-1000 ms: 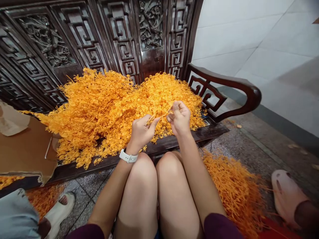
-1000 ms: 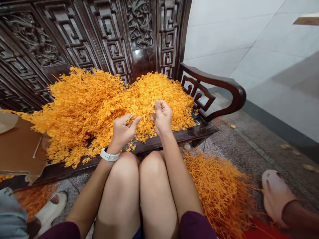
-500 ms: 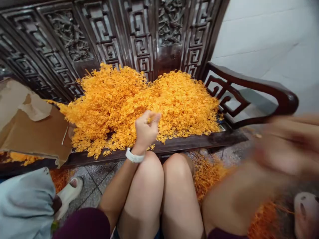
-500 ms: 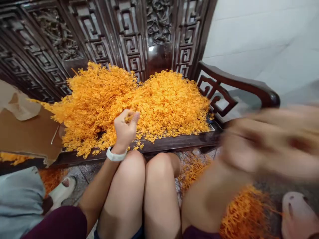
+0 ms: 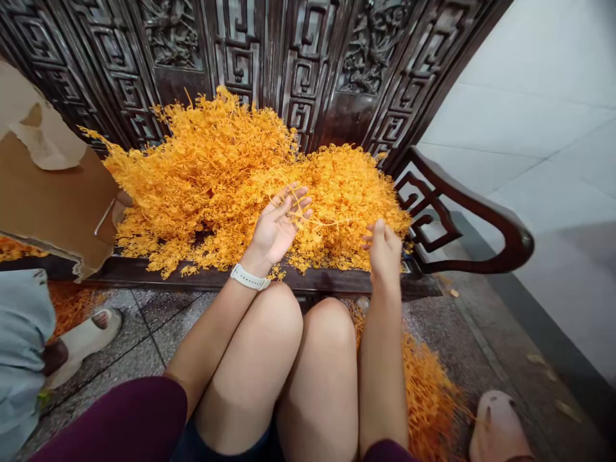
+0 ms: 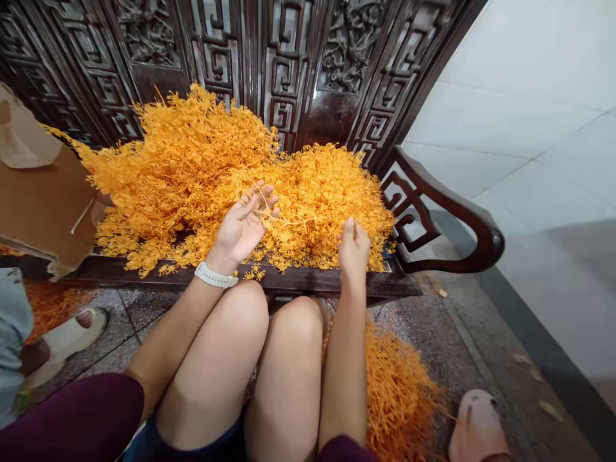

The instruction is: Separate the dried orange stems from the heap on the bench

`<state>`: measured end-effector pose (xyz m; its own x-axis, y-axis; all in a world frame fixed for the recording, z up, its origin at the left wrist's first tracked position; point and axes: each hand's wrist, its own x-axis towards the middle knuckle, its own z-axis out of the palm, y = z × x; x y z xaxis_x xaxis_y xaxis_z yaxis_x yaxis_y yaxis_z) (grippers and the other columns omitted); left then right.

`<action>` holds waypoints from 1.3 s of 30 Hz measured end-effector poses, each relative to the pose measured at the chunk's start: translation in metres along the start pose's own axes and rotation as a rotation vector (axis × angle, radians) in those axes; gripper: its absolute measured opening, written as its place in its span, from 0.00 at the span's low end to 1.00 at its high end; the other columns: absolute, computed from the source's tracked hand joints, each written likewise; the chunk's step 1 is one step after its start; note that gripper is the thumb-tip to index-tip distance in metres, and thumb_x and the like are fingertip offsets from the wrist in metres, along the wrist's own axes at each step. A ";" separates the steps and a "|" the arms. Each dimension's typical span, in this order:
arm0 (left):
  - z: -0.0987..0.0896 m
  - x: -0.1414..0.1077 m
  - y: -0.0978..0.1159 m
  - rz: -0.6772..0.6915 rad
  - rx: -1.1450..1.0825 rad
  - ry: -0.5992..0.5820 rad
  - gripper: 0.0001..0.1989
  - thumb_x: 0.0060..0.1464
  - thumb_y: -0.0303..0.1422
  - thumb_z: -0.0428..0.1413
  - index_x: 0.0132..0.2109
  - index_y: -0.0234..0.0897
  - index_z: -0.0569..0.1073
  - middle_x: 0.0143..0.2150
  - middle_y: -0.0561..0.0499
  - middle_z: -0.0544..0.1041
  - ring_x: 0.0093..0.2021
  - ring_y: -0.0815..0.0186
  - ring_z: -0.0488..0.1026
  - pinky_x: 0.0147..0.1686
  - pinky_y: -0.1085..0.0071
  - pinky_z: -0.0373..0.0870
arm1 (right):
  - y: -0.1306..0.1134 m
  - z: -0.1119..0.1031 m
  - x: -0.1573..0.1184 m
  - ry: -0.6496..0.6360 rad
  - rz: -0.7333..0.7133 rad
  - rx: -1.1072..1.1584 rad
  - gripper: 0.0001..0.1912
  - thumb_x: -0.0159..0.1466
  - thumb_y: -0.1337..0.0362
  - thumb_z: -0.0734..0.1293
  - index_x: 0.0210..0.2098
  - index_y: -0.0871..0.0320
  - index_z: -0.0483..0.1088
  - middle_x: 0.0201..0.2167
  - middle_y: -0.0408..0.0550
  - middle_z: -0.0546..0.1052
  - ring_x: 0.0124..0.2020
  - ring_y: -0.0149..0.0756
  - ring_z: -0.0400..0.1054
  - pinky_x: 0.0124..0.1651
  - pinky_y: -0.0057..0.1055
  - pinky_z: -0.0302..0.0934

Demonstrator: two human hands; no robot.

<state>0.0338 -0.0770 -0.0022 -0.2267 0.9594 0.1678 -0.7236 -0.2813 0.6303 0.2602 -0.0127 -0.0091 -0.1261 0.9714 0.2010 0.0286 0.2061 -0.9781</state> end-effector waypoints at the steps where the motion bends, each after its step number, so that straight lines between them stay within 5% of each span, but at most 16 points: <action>1: -0.002 -0.001 0.000 0.013 0.033 -0.013 0.11 0.68 0.28 0.54 0.54 0.42 0.75 0.64 0.46 0.77 0.60 0.60 0.77 0.56 0.59 0.77 | 0.010 0.006 -0.007 0.022 0.047 0.015 0.27 0.65 0.37 0.67 0.39 0.57 0.74 0.29 0.45 0.76 0.27 0.33 0.69 0.26 0.28 0.60; 4: -0.006 -0.004 -0.001 0.059 0.104 -0.031 0.12 0.68 0.26 0.53 0.55 0.44 0.72 0.68 0.49 0.73 0.68 0.58 0.72 0.60 0.56 0.76 | 0.026 0.030 -0.031 -0.201 0.170 0.094 0.22 0.62 0.47 0.73 0.45 0.57 0.75 0.34 0.47 0.79 0.28 0.31 0.70 0.30 0.28 0.64; 6: -0.005 -0.005 -0.002 0.078 0.131 -0.044 0.10 0.69 0.27 0.55 0.54 0.44 0.70 0.69 0.50 0.72 0.70 0.57 0.70 0.62 0.56 0.75 | 0.023 0.046 -0.044 -0.419 0.183 0.182 0.27 0.60 0.50 0.76 0.54 0.54 0.72 0.41 0.47 0.80 0.31 0.32 0.72 0.33 0.30 0.68; 8: -0.004 -0.008 -0.005 0.072 0.141 -0.065 0.10 0.67 0.29 0.59 0.53 0.43 0.69 0.68 0.47 0.73 0.70 0.57 0.70 0.63 0.56 0.73 | 0.013 0.057 -0.049 -0.497 0.175 0.269 0.32 0.61 0.48 0.76 0.60 0.49 0.67 0.43 0.47 0.80 0.34 0.34 0.74 0.35 0.32 0.70; 14: -0.001 -0.013 -0.017 0.010 0.293 -0.081 0.22 0.54 0.37 0.71 0.48 0.40 0.68 0.50 0.43 0.85 0.56 0.56 0.82 0.55 0.59 0.78 | 0.000 0.063 -0.043 -0.243 0.100 0.269 0.23 0.65 0.41 0.71 0.47 0.52 0.74 0.36 0.44 0.75 0.29 0.31 0.72 0.31 0.29 0.68; 21: 0.003 -0.008 -0.021 0.225 0.481 -0.054 0.22 0.53 0.44 0.71 0.43 0.39 0.69 0.41 0.47 0.85 0.49 0.58 0.85 0.55 0.59 0.79 | 0.006 0.063 -0.049 -0.271 0.160 0.214 0.24 0.64 0.43 0.73 0.48 0.53 0.73 0.33 0.42 0.75 0.27 0.30 0.68 0.31 0.29 0.66; 29: 0.014 -0.015 -0.020 0.265 0.633 -0.067 0.20 0.56 0.45 0.69 0.45 0.42 0.68 0.39 0.50 0.83 0.46 0.59 0.84 0.49 0.60 0.82 | 0.007 0.066 -0.049 -0.377 -0.041 -0.052 0.26 0.70 0.44 0.67 0.26 0.57 0.69 0.20 0.41 0.68 0.23 0.29 0.58 0.28 0.29 0.55; 34: -0.001 -0.008 -0.026 0.350 0.673 -0.007 0.20 0.59 0.47 0.67 0.47 0.44 0.68 0.38 0.52 0.82 0.40 0.63 0.83 0.44 0.63 0.82 | 0.000 0.063 -0.052 -0.702 0.082 0.129 0.30 0.72 0.45 0.63 0.20 0.58 0.67 0.14 0.39 0.62 0.18 0.26 0.51 0.23 0.27 0.48; 39: -0.032 0.029 -0.016 0.496 0.726 0.159 0.16 0.66 0.48 0.60 0.51 0.46 0.68 0.42 0.50 0.81 0.41 0.67 0.81 0.46 0.65 0.79 | -0.024 0.044 -0.077 -1.321 0.054 0.133 0.32 0.74 0.45 0.62 0.19 0.58 0.68 0.15 0.41 0.65 0.18 0.26 0.54 0.23 0.27 0.49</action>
<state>0.0176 -0.0453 -0.0317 -0.5308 0.7013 0.4759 0.0609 -0.5285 0.8467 0.2256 -0.0972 -0.0037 -0.9924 0.1189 0.0331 -0.0231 0.0849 -0.9961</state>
